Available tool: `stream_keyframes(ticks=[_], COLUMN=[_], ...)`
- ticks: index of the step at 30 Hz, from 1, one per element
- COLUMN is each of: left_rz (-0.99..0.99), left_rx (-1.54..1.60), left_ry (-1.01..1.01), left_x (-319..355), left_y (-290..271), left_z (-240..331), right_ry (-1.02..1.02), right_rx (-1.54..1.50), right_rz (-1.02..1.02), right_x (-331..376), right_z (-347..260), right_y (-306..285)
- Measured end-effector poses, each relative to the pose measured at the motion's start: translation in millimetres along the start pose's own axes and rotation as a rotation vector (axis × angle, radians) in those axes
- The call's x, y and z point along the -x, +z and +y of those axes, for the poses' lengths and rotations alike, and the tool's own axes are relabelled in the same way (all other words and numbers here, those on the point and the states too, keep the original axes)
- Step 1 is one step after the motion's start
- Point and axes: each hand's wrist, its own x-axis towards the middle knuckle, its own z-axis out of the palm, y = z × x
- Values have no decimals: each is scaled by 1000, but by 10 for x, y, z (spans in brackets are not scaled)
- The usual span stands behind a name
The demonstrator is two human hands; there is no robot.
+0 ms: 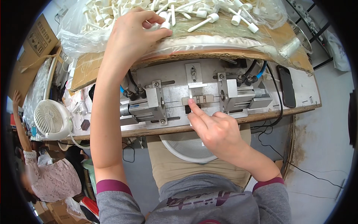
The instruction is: Assembling plastic spray nozzle components using a pneumatic press machine.
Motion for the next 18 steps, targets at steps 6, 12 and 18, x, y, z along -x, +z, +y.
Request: stream_keyframes(ticks=[6,12,18], left_rz=[-68,-7,-86], left_rx=[704,704,417], left_ry=[-239,-213,147], left_x=[10,664,1464], left_y=[-228,-495,-166], left_z=[73,499,761], right_ry=[-7,4,-71], right_rx=[64,-232,233], right_rz=[-123,-88,427], right_x=[-40,-317,-1190], right_z=[-14,222,1123], right_y=[-80,-377,-677])
